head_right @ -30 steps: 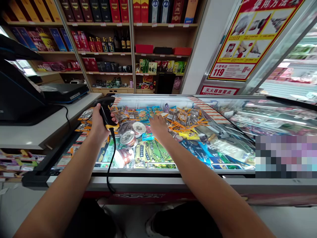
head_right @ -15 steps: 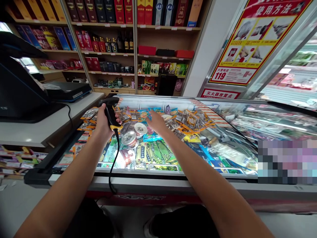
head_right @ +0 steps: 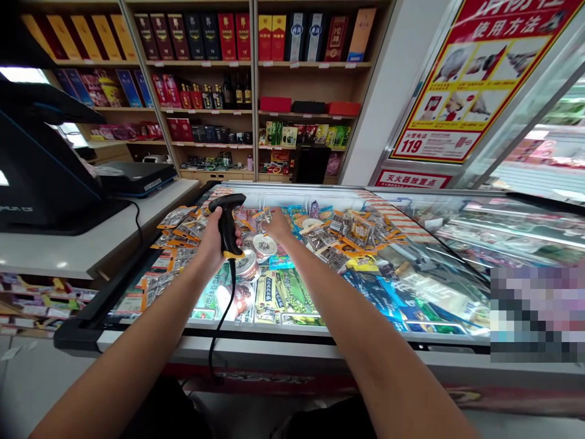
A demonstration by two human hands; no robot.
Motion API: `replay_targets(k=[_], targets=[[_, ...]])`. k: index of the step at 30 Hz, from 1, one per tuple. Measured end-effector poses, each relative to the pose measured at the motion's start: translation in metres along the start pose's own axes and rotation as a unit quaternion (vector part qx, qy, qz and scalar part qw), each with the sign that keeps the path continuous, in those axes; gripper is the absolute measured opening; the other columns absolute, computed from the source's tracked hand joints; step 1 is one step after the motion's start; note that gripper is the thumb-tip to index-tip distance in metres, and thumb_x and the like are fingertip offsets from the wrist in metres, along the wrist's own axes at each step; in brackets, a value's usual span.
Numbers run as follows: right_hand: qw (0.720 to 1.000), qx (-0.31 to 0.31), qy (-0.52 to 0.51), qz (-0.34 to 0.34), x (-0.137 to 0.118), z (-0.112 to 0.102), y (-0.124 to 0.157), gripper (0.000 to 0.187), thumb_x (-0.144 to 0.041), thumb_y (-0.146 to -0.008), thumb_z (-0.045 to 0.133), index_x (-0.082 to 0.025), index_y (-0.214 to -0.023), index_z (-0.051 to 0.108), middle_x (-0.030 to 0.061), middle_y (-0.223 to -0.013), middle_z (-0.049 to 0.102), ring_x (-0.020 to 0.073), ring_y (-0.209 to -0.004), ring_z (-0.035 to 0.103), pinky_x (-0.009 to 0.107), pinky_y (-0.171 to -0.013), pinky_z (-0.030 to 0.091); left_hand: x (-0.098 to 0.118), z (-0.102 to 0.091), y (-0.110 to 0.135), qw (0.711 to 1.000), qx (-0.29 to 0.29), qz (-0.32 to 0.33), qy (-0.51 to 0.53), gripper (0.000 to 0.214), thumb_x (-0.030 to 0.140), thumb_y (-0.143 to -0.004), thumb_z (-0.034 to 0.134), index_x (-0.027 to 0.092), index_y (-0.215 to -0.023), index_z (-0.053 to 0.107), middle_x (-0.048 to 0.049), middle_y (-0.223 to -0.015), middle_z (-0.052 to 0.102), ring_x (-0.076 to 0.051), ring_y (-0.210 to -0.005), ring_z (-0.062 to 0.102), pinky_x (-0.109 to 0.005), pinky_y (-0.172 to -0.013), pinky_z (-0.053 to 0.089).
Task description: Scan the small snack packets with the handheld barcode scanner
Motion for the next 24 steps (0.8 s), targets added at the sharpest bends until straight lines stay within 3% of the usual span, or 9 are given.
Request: replay_targets(k=[3,6,11,14,21,24], targets=[[0.998,0.031,-0.048,-0.024,0.004,-0.028,0.017,0.042,-0.033,-0.09,0.069,-0.022,-0.125,0.048,0.0096,-0.113,0.073,0.0282,-0.102,0.072,0.039,-0.086,0.055,-0.013,0.008,0.002,0.998,-0.031,-0.033,-0.033,0.046,0.058,-0.104,0.042,0.02,-0.08,0.053,0.0001,-0.054,0.056,-0.013,-0.036,0.051,-0.023,-0.037,0.039],[0.989,0.04,-0.133,-0.056,0.006,-0.047,0.037,0.038,-0.039,-0.093,0.067,-0.024,-0.119,0.044,0.0096,-0.11,0.074,0.028,-0.098,0.073,0.04,-0.085,0.055,-0.027,0.014,0.002,0.992,-0.08,-0.061,-0.076,0.049,0.061,-0.101,0.041,0.02,-0.077,0.052,-0.0015,-0.052,0.057,-0.015,-0.035,0.051,-0.024,-0.035,0.038],[0.983,0.052,-0.16,-0.079,0.01,-0.059,0.06,0.037,-0.037,-0.089,0.069,-0.025,-0.114,0.045,0.012,-0.111,0.074,0.0321,-0.108,0.073,0.047,-0.094,0.054,-0.037,0.018,0.002,0.974,-0.171,-0.049,-0.138,0.052,0.067,-0.095,0.047,0.019,-0.075,0.054,-0.0047,-0.055,0.061,-0.015,-0.038,0.055,-0.026,-0.039,0.043],[0.983,0.062,-0.156,-0.073,0.012,-0.064,0.061,0.038,-0.039,-0.09,0.069,-0.024,-0.116,0.046,0.0128,-0.111,0.075,0.031,-0.099,0.074,0.047,-0.088,0.056,-0.038,0.02,0.002,0.968,-0.205,-0.033,-0.138,0.053,0.071,-0.092,0.05,0.019,-0.079,0.056,-0.0036,-0.055,0.061,-0.016,-0.039,0.056,-0.027,-0.04,0.045],[0.979,0.077,-0.175,-0.078,0.016,-0.07,0.057,0.04,-0.045,-0.09,0.07,-0.026,-0.112,0.043,0.0102,-0.107,0.075,0.028,-0.09,0.072,0.042,-0.08,0.053,-0.041,0.02,0.001,0.966,-0.204,-0.043,-0.155,0.058,0.074,-0.092,0.048,0.019,-0.074,0.055,-0.0034,-0.053,0.06,-0.015,-0.037,0.053,-0.027,-0.039,0.044],[0.984,0.082,-0.137,-0.073,0.017,-0.071,0.057,0.039,-0.047,-0.09,0.069,-0.026,-0.112,0.044,0.006,-0.097,0.071,0.023,-0.072,0.064,0.038,-0.069,0.049,-0.04,0.017,0.0,0.967,-0.195,-0.034,-0.161,0.06,0.074,-0.093,0.048,0.019,-0.071,0.055,-0.0033,-0.054,0.059,-0.015,-0.038,0.054,-0.027,-0.039,0.043]])
Point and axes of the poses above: each hand's wrist, its own y-axis away from the middle knuckle, its own z-axis out of the palm, x = y × z, the point moved 7 cm from there along -y, towards the middle knuckle
